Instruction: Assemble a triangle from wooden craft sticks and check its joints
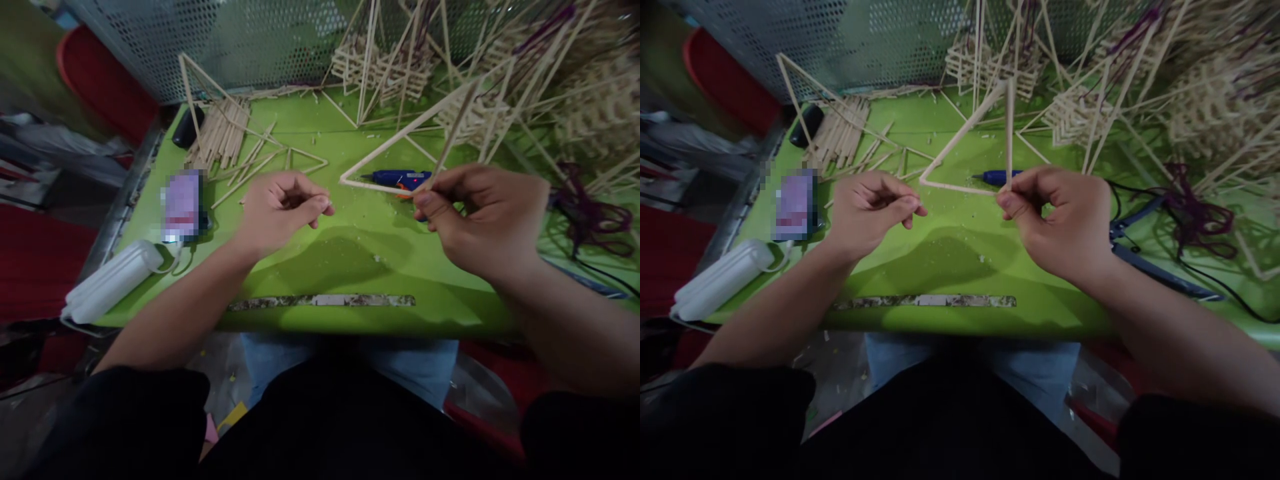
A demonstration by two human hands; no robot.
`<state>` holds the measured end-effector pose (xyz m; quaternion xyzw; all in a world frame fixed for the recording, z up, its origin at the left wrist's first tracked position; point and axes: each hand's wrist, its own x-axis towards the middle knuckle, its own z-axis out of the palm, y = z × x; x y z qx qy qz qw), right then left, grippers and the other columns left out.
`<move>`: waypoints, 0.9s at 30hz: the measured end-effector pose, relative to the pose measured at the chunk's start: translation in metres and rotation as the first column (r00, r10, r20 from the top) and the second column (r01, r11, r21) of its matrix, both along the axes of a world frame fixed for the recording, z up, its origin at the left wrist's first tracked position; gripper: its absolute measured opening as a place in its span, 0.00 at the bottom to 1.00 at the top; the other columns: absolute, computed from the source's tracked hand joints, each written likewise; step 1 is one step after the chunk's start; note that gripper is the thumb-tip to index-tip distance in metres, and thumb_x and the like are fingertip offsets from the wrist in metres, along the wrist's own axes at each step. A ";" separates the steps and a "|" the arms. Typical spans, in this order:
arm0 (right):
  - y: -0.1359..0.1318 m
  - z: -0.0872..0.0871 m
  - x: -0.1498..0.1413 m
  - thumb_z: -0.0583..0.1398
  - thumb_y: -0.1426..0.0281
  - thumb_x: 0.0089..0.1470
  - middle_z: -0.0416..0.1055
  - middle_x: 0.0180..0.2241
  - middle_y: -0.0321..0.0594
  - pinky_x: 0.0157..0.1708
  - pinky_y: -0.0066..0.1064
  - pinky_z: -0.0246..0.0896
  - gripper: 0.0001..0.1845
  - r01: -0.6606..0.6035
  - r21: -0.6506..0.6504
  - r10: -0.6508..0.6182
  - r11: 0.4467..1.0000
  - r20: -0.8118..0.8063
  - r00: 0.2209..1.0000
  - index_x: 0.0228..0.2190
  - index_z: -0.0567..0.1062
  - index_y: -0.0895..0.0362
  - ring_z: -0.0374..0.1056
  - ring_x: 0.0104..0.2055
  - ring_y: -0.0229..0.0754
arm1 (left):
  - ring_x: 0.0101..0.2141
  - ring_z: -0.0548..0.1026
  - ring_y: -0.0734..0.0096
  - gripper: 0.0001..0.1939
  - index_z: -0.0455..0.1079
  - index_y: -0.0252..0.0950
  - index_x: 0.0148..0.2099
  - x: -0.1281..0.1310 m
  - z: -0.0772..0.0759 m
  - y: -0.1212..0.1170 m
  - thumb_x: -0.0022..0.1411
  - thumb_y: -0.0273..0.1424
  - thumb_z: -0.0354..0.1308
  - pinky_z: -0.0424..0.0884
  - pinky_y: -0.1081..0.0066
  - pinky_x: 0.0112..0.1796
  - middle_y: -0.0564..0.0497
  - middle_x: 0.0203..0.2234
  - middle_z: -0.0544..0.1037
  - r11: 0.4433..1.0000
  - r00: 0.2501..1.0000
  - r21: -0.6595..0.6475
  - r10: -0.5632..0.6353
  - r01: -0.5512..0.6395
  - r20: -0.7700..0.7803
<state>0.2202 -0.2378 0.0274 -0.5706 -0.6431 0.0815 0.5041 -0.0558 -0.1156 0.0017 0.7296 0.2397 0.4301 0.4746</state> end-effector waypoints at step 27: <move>0.008 -0.008 0.006 0.73 0.59 0.67 0.83 0.30 0.37 0.27 0.40 0.74 0.11 -0.039 -0.100 0.037 0.994 -0.027 0.999 0.33 0.84 0.48 0.75 0.25 0.43 | 0.32 0.87 0.69 0.11 0.82 0.36 0.46 0.003 -0.003 0.005 0.68 0.34 0.79 0.88 0.65 0.38 0.49 0.35 0.88 0.996 0.998 -0.085 0.010 -0.006 0.054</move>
